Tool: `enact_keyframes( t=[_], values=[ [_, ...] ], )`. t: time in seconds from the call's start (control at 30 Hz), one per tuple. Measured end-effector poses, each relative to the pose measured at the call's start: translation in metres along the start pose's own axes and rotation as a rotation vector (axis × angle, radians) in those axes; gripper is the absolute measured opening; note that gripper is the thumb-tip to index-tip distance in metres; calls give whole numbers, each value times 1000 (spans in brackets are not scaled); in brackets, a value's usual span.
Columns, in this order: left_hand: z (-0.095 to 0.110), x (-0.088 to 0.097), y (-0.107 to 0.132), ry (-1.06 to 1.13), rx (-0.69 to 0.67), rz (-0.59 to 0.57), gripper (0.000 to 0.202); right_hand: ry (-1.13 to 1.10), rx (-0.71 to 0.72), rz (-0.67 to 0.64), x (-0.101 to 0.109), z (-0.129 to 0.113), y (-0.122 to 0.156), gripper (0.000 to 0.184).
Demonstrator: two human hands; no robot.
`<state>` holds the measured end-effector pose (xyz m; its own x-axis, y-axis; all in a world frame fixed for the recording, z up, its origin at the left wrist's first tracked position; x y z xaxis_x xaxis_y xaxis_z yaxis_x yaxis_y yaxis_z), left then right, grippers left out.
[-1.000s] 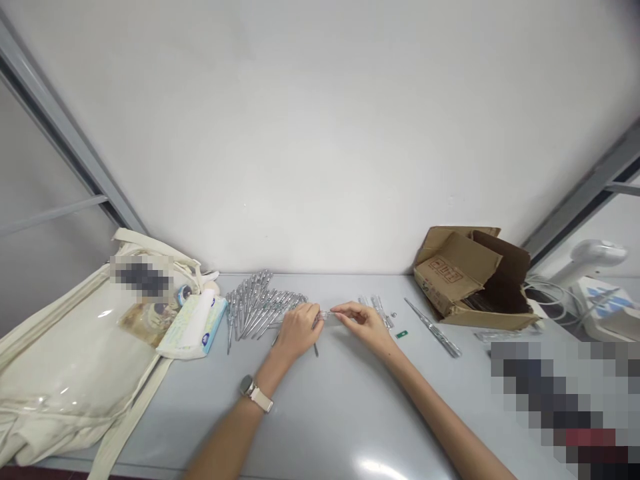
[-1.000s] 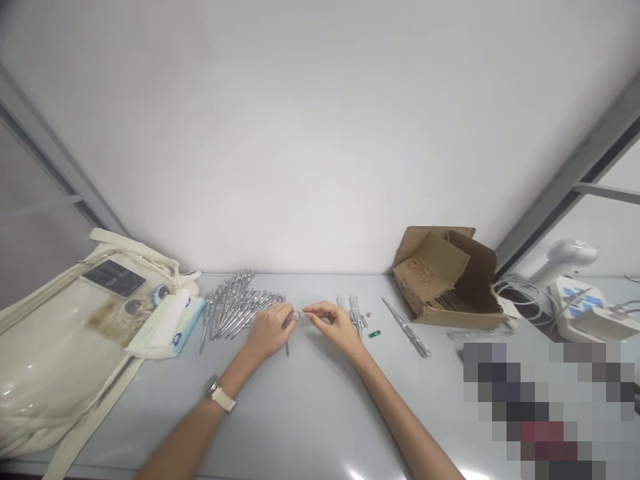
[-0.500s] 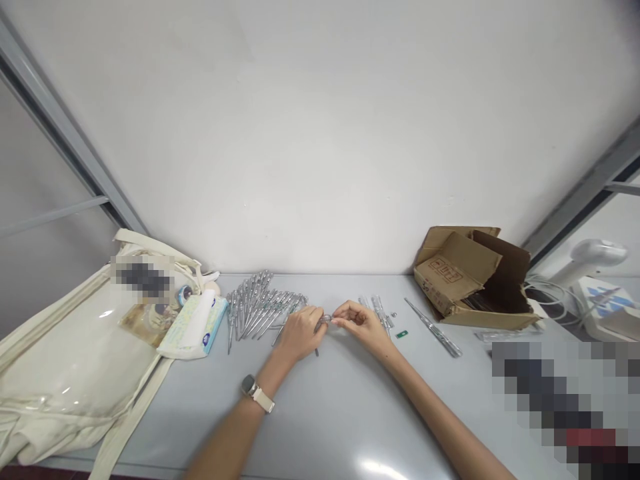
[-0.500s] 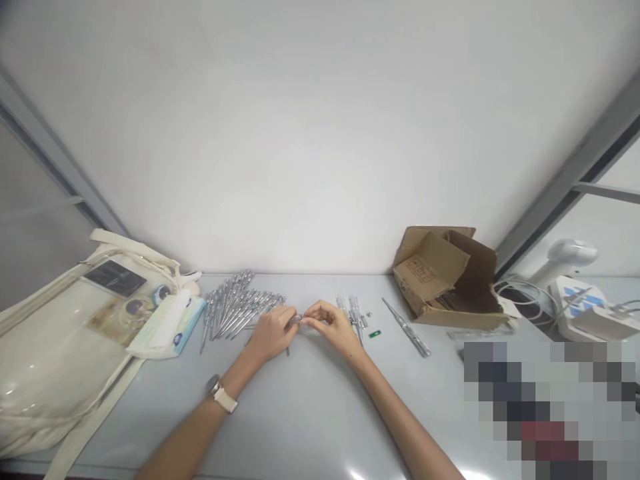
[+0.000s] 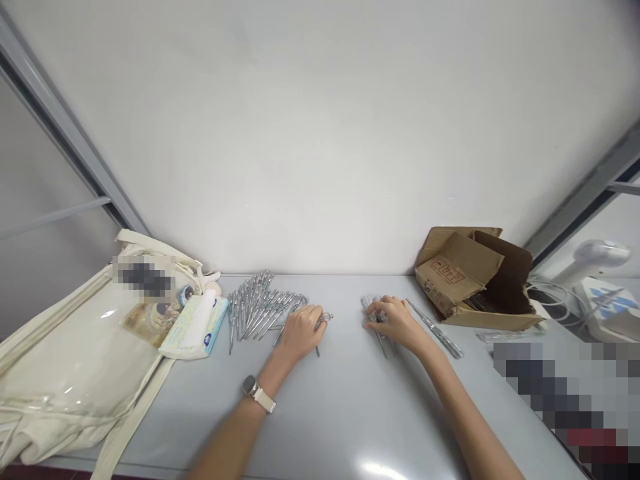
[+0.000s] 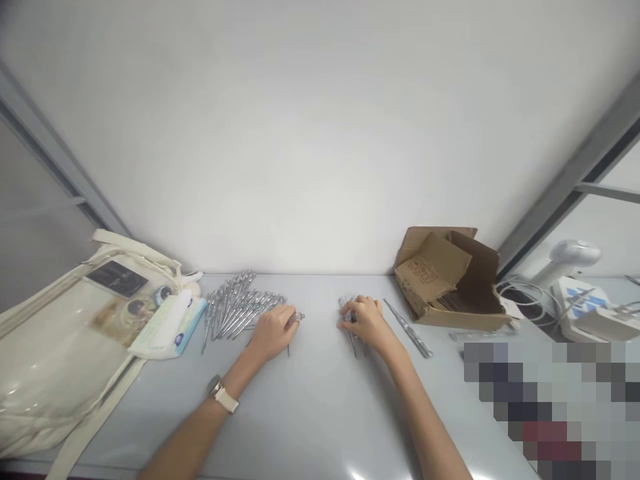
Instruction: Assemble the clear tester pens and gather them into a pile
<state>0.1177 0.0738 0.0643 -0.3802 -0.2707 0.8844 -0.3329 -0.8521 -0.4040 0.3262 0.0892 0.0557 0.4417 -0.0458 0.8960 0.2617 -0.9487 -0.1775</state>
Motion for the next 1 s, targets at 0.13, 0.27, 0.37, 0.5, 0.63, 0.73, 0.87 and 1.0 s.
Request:
enact_keyframes(
  t=[0.13,0.27,0.37,0.5,0.63,0.73,0.87,1.0],
  values=[
    [2,-1,0,2,-14,-8,13,46,-13,-61,-2,-5,0,9],
    [5,-2,1,14,-39,-11,13,19,20,-70,-7,-9,-3,12],
    [6,-2,1,16,-47,-19,13,-44,73,-37,-10,-16,-3,10],
    [6,-1,1,19,-47,-22,13,-248,151,-39,-19,-32,-4,12],
    [7,0,1,15,-47,-25,13,-292,189,-80,-28,-42,-6,13],
    [6,0,1,7,-43,-30,13,-256,212,-71,-31,-45,-8,19],
    [6,-1,2,-5,-44,-26,12,-213,219,-32,-29,-43,-8,24],
    [6,-1,1,-11,-46,-27,12,-227,188,-50,-25,-38,-6,22]
  ],
)
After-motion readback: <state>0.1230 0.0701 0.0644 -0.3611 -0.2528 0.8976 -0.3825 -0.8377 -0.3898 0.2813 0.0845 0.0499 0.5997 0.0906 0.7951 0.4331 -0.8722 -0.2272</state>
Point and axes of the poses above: each hand's wrist, its own y-axis away from the middle knuckle, its own x-axis out of the back of the hand, z = x × y, the point moved 8 cm from there along -y, towards the middle knuckle, and after that the axes turned 6 degrees about x, right-handed, at the moved point
